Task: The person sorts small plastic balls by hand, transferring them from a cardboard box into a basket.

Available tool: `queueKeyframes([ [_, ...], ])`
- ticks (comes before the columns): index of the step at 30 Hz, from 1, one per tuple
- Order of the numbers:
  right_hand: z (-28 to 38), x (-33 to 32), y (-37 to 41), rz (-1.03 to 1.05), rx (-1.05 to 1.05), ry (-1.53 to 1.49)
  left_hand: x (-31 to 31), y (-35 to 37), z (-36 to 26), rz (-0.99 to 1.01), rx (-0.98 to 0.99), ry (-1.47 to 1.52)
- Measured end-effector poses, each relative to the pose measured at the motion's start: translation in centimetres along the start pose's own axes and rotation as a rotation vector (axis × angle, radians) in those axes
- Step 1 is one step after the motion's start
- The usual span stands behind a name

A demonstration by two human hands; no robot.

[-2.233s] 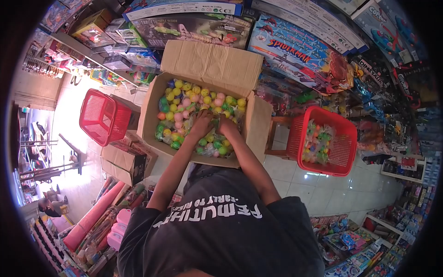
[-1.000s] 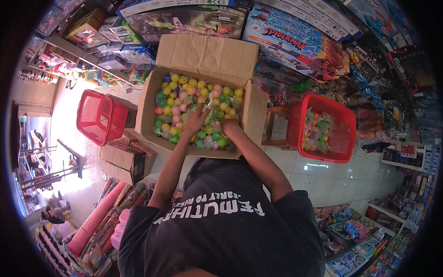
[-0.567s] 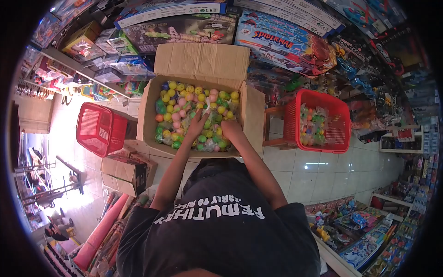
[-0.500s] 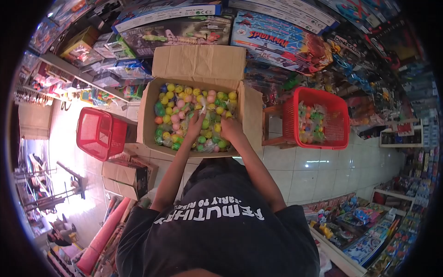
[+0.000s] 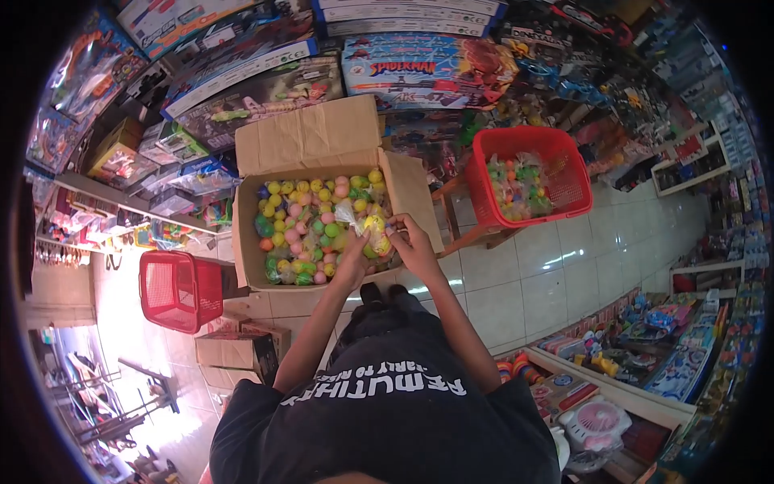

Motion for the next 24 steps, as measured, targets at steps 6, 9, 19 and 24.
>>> queueKeyframes([
  [6, 0.2, -4.2, 2.9, -0.092, -0.088, 0.005, 5.3, 0.2, 2.4, 0.124, -0.082, -0.058],
  [9, 0.4, -6.7, 4.7, -0.034, -0.054, -0.016, 8.2, 0.2, 4.6, 0.165, -0.135, -0.047],
  [19, 2.8, -19.8, 12.8, -0.292, -0.275, 0.535, 19.8, -0.4, 14.9, 0.248, -0.105, -0.262],
  [24, 0.1, -27.8, 14.8, -0.395, -0.214, 0.469, 25.1, 0.2, 20.3, 0.238, -0.214, -0.084],
])
Point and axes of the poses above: each hand's wrist, its own y-axis away from the middle knuckle, its own x-axis out of the palm, z = x × y, the point moved 10 cm from there along -y, towards the middle knuckle, and after that the axes turned 15 degrees about x, right-handed, at the moved point
